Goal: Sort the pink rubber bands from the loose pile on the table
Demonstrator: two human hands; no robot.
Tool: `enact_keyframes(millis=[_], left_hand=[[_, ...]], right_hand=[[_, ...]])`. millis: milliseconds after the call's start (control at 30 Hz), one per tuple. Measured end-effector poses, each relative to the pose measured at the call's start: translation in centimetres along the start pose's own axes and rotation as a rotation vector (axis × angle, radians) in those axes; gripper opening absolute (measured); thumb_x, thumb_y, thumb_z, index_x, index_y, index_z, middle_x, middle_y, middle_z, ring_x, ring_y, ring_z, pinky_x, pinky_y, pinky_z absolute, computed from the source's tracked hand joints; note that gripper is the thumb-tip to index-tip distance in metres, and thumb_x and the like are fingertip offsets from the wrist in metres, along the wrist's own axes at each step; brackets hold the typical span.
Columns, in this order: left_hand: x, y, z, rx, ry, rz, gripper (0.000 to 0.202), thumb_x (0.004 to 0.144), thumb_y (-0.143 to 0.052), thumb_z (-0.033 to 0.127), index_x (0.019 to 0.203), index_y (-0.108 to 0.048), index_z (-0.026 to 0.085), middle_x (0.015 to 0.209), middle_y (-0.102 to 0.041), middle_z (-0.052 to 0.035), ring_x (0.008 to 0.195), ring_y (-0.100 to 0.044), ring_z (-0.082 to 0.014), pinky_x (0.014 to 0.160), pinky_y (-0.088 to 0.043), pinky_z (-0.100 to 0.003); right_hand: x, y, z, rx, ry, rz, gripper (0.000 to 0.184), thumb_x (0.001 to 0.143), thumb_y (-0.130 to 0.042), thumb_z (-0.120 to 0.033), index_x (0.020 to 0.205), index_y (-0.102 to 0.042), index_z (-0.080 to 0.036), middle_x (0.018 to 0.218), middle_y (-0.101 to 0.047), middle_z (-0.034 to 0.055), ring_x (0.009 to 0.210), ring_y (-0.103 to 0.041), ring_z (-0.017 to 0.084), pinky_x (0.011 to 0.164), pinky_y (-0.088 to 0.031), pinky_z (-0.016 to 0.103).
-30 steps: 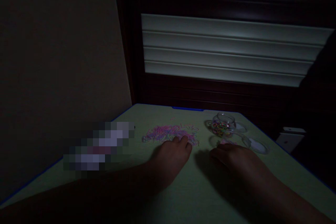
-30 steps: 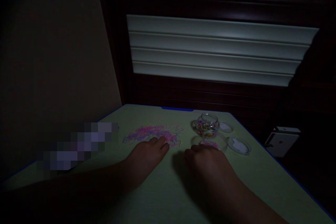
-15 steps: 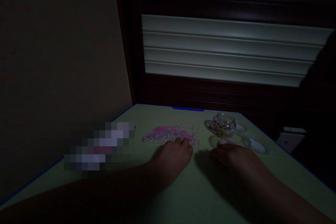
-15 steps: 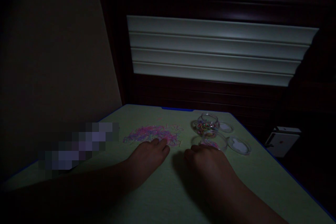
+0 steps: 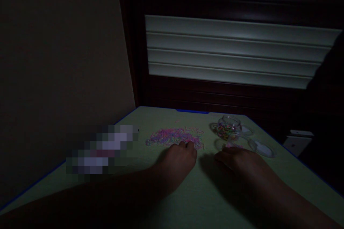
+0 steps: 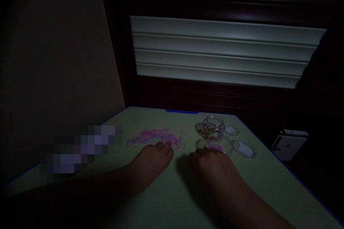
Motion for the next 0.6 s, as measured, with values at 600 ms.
enact_keyframes(millis=[600], left_hand=[[-0.08,0.01,-0.13,-0.018,0.021,0.018,0.017,0.08,-0.042,0.007,0.094,-0.05,0.013,0.089,-0.051,-0.0093,0.075,-0.054,-0.019,0.054,-0.044,-0.026]], right_hand=[[-0.11,0.22,-0.2,-0.011,0.026,0.03,0.017,0.073,-0.044,-0.008,0.067,-0.057,-0.018,0.065,-0.058,0.0021,0.055,-0.051,0.011,0.049,-0.03,0.022]])
Point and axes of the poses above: each hand's wrist, its own x-axis towards the middle knuckle, its own y-axis out of the back of the hand, z = x × y, the point moved 7 cm from there along x, towards the middle knuckle
